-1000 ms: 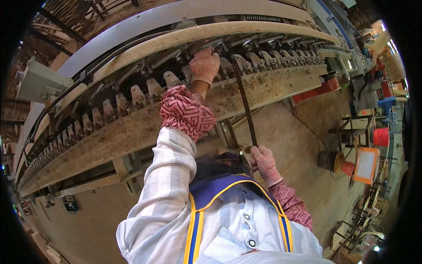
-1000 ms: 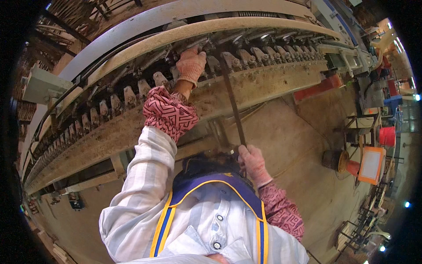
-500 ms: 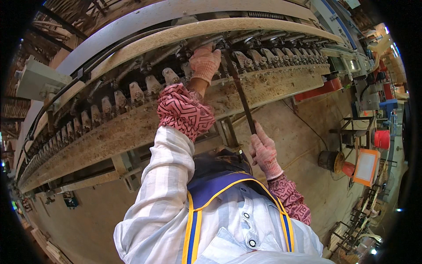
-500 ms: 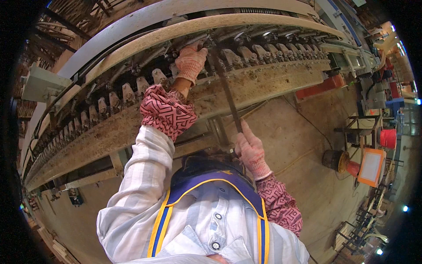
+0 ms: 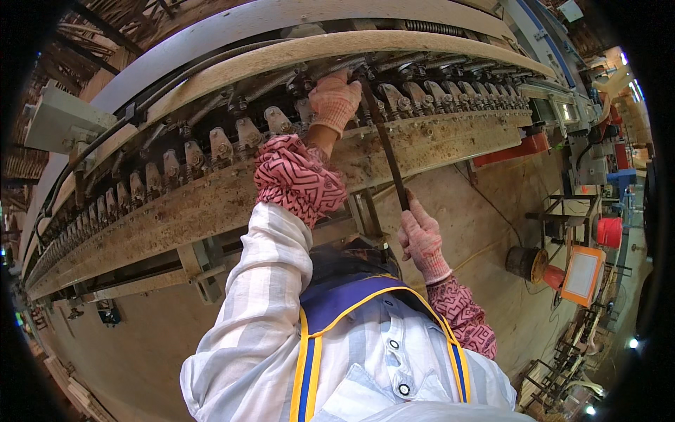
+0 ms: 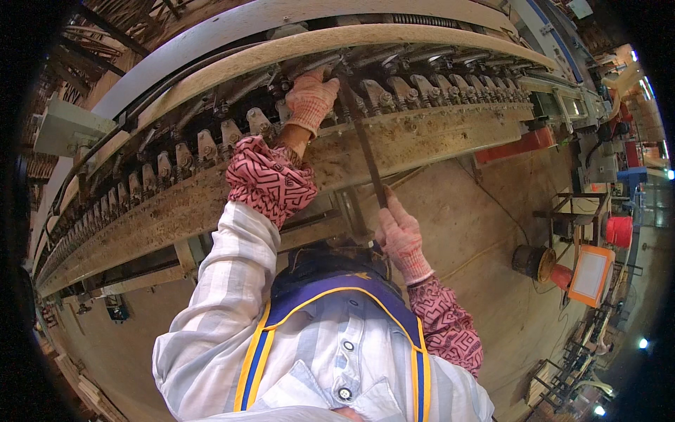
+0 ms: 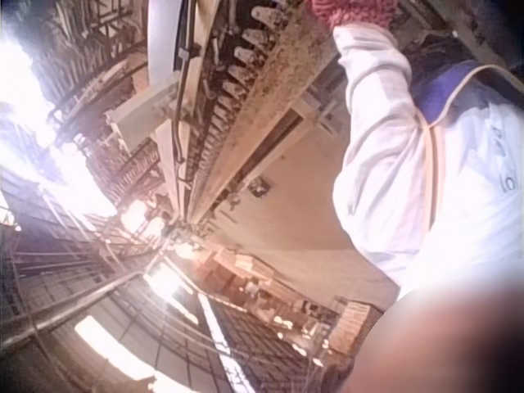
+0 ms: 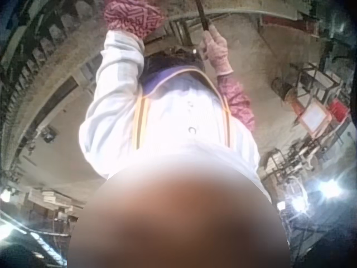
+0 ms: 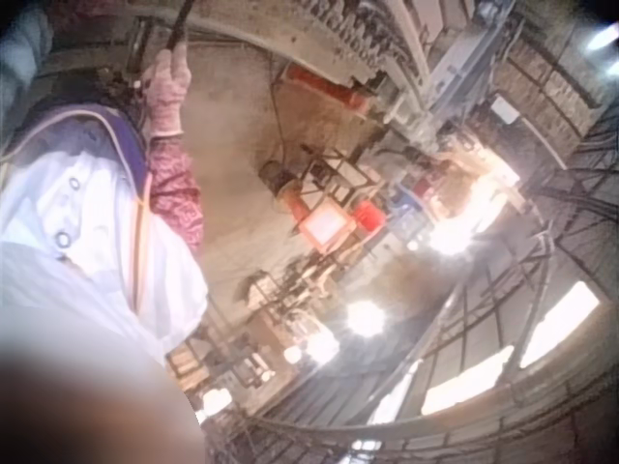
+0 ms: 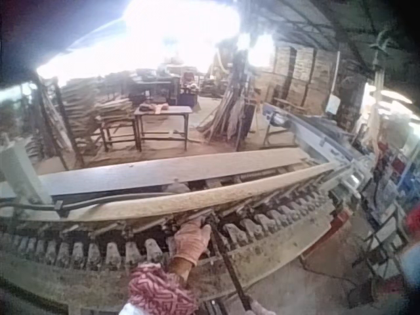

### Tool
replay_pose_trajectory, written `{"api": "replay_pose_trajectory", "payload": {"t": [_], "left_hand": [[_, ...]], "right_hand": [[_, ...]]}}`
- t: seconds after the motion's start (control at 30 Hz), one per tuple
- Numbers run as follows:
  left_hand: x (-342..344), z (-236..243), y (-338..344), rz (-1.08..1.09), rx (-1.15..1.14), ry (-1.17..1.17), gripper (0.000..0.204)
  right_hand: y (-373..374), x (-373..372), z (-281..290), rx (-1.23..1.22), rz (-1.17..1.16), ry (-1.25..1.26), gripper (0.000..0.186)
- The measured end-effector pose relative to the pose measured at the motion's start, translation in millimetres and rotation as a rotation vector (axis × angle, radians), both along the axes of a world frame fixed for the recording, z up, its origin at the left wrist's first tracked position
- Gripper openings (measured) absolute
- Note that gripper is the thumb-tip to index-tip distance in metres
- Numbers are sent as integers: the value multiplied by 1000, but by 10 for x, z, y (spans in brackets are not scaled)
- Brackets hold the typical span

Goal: The person uses a long metal rod to adjust a series of metal components on a large industrial machine. They repeatedly insert and rotate the rod at different points along the machine's curved frame. At the end, they pick up a small dark cylindrical object and hold it up to the camera.

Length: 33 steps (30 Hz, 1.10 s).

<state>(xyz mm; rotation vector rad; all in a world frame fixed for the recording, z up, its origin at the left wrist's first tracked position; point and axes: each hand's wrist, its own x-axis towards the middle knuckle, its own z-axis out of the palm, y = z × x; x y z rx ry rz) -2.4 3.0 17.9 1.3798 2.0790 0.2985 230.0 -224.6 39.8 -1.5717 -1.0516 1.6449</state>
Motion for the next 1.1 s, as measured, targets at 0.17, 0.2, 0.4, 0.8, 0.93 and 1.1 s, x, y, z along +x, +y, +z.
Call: {"api": "replay_pose_trajectory", "payload": {"t": [0.17,0.2,0.4,0.8,0.93,1.1], "left_hand": [[-25,-115,69,-37,-35,12,69],[-11,-87,37,-28,-33,13,68],[-7,-7,-30,-18,46,34,66],[24,-454,-34,-5,432,58,68],[133,-336,-103,12,446,50,64],[94,-190,-104,10,238,12,59]], "right_hand": [[3,-19,64,18,24,5,48],[4,-31,73,13,18,-7,49],[7,-79,298,-33,19,-54,51],[574,1,1384,-326,185,-257,55],[596,-50,1501,-404,125,-374,55],[562,-287,1430,-413,78,-344,53]]}}
